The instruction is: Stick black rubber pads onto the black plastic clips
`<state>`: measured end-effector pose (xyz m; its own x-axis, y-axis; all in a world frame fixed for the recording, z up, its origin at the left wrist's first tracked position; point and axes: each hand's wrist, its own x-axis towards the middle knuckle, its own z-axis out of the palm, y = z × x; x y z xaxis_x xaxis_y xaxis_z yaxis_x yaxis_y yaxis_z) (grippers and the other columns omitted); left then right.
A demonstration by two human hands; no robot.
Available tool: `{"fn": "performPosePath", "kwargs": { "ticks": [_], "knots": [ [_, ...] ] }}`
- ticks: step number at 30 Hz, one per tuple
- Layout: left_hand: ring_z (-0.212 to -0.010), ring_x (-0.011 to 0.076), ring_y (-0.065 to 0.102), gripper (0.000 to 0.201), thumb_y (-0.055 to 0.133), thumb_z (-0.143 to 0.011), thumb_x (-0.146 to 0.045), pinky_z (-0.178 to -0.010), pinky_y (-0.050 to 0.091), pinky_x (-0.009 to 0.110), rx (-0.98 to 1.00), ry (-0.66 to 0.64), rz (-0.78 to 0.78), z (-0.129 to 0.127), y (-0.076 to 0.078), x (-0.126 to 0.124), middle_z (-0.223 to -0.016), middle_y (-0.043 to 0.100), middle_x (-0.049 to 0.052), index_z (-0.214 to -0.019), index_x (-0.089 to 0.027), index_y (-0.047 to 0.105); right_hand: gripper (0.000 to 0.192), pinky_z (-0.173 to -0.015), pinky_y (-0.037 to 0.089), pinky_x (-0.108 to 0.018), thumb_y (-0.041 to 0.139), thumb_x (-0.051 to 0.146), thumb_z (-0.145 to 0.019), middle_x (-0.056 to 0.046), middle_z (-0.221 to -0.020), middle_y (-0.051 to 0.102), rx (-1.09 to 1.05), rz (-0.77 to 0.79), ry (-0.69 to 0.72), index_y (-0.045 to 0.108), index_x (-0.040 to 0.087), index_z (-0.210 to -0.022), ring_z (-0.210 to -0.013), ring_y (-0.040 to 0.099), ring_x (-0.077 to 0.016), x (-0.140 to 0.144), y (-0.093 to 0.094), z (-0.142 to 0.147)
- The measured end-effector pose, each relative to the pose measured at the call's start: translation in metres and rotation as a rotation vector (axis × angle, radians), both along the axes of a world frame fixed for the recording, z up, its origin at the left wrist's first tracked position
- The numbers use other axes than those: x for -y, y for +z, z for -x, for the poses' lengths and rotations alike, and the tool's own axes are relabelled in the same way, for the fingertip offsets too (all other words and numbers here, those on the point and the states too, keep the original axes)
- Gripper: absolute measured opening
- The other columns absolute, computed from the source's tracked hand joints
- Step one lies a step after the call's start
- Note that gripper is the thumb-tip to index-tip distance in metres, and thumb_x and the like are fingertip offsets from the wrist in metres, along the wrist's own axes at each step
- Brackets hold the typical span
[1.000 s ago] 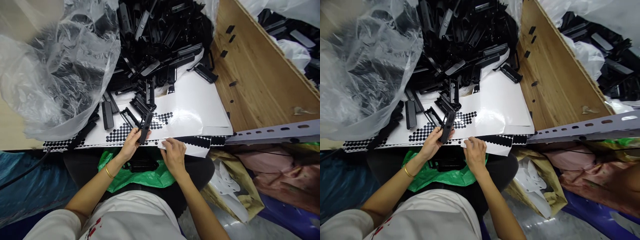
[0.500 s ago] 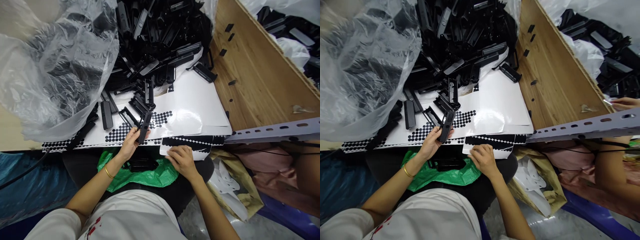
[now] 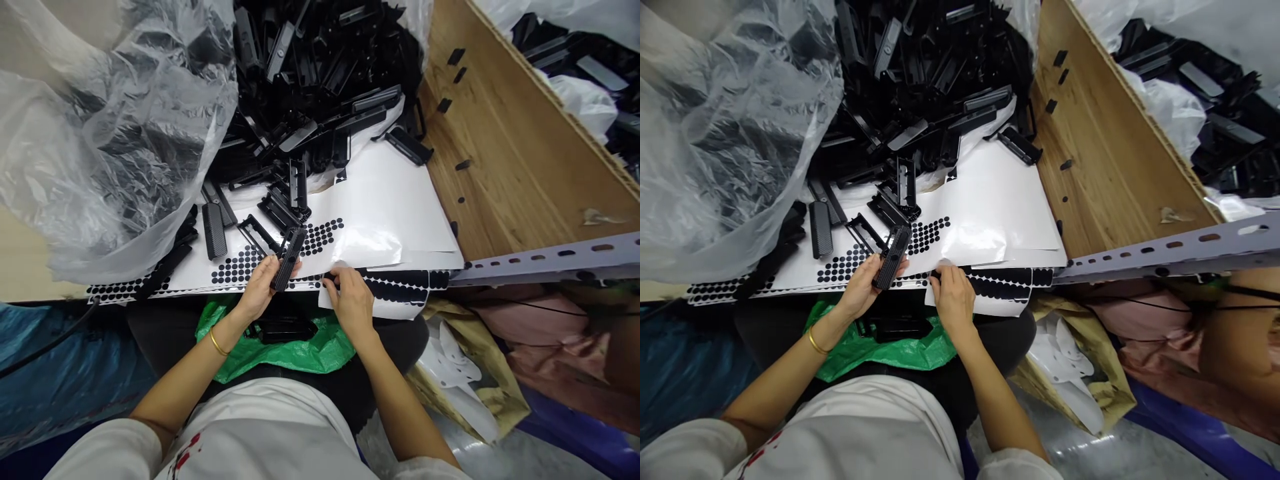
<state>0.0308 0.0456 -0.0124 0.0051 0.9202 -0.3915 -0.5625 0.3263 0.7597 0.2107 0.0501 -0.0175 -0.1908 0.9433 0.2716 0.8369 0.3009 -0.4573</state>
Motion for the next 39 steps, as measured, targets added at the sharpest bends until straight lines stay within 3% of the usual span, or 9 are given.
{"fn": "performPosePath", "kwargs": {
  "ticks": [5,10,15,22,30,39],
  "knots": [
    [-0.095,0.0248,0.068,0.032,0.07,-0.073,-0.043,-0.09,0.052,0.043,0.037,-0.113,0.03,-0.002,0.002,0.004,-0.096,0.071,0.008,-0.081,-0.016,0.055,0.016,-0.062,0.041,-0.028,0.051,0.027,-0.086,-0.002,-0.07,0.055,-0.286,0.177,0.06,0.051,0.021,-0.071,-0.065,0.051,-0.0156,0.0,0.009,-0.002],
    [-0.094,0.024,0.068,0.035,0.067,-0.078,-0.035,-0.087,0.054,0.046,0.103,-0.194,0.071,-0.007,0.005,0.011,-0.104,0.068,0.005,-0.107,-0.022,0.053,0.018,-0.055,0.038,-0.025,0.057,0.035,-0.08,0.002,-0.063,0.05,-0.735,0.483,0.017,0.052,0.021,-0.071,-0.056,0.043,-0.0115,0.001,0.024,0.005],
    [-0.095,0.0245,0.067,0.034,0.066,-0.079,-0.033,-0.09,0.053,0.046,0.149,-0.236,0.108,-0.008,0.005,0.013,-0.098,0.07,0.004,-0.109,-0.023,0.055,0.027,-0.046,0.03,-0.023,0.064,0.044,-0.073,0.003,-0.061,0.049,-1.046,0.729,0.013,0.052,0.02,-0.069,-0.049,0.036,-0.0078,-0.001,0.031,0.018],
    [-0.096,0.0264,0.068,0.038,0.062,-0.082,-0.033,-0.084,0.055,0.044,0.15,-0.288,0.095,-0.005,0.007,0.017,-0.109,0.068,0.008,-0.117,-0.023,0.049,0.031,-0.042,0.022,-0.021,0.068,0.044,-0.068,0.008,-0.054,0.039,-1.213,0.663,-0.145,0.05,0.019,-0.066,-0.045,0.028,-0.0055,-0.007,0.031,0.029],
    [-0.099,0.0268,0.067,0.041,0.061,-0.082,-0.032,-0.086,0.054,0.044,0.152,-0.319,0.106,-0.004,0.011,0.02,-0.111,0.067,0.009,-0.119,-0.021,0.048,0.03,-0.039,0.018,-0.021,0.07,0.042,-0.069,0.008,-0.052,0.035,-1.235,0.612,-0.178,0.05,0.019,-0.066,-0.043,0.025,-0.0047,-0.01,0.027,0.032],
    [-0.099,0.0263,0.067,0.042,0.062,-0.082,-0.033,-0.082,0.056,0.041,0.147,-0.329,0.094,-0.002,0.012,0.021,-0.112,0.067,0.009,-0.119,-0.021,0.049,0.032,-0.038,0.018,-0.018,0.072,0.042,-0.065,0.008,-0.051,0.037,-1.283,0.736,-0.167,0.05,0.018,-0.065,-0.043,0.027,-0.0038,-0.013,0.031,0.028]
  ]
}}
